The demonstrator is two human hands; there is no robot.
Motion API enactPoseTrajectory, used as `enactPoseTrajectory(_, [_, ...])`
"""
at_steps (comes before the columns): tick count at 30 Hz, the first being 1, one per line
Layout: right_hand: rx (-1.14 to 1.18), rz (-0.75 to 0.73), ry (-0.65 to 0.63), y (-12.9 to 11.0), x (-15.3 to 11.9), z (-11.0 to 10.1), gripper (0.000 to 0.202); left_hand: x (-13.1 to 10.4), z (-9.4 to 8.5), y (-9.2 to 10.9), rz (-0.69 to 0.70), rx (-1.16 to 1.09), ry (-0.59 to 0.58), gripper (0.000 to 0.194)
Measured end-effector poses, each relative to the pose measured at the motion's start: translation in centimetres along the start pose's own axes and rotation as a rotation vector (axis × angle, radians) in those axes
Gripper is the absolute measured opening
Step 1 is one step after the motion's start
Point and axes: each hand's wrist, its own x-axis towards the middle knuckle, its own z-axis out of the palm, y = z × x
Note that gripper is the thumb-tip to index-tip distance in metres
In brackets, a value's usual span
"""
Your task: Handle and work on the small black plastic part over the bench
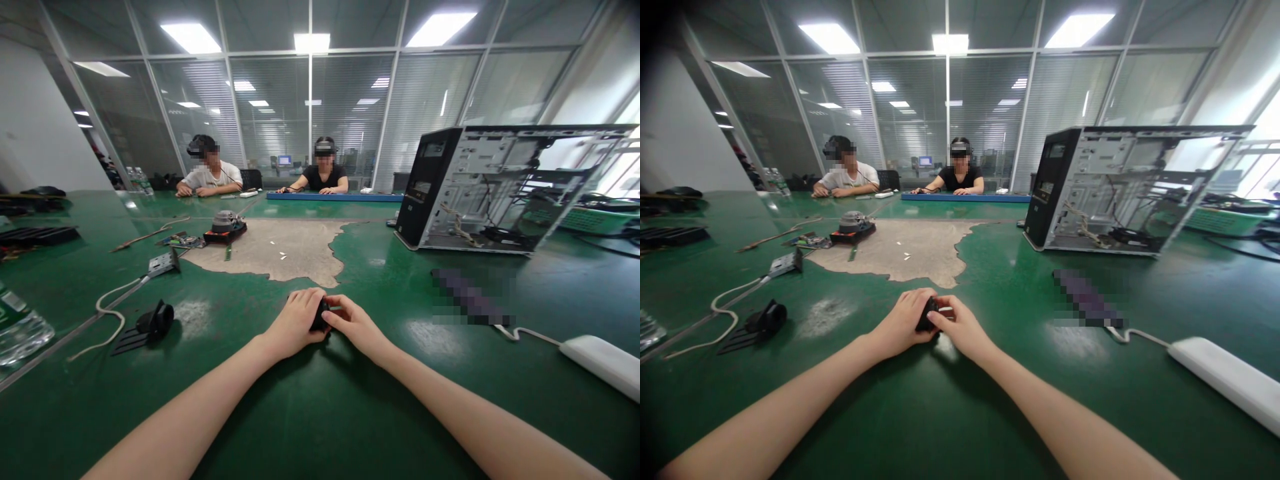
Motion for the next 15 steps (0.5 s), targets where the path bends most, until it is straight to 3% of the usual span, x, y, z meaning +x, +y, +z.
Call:
enactPoseTrajectory(5, [0.016,-0.070,-0.033,-0.54,-0.53,-0.09,0.026,-0.10,-0.33,0.57,-0.017,0.078,0.020,0.055])
enactPoseTrajectory(9, [0.039,-0.045,0.002,-0.45,-0.45,0.11,0.021,-0.21,-0.31,0.89,-0.034,0.130,0.038,0.051])
enactPoseTrajectory(15, [-0.024,-0.012,0.061,0.00,0.04,0.12,0.029,-0.10,-0.16,0.39,-0.012,0.081,0.015,0.052])
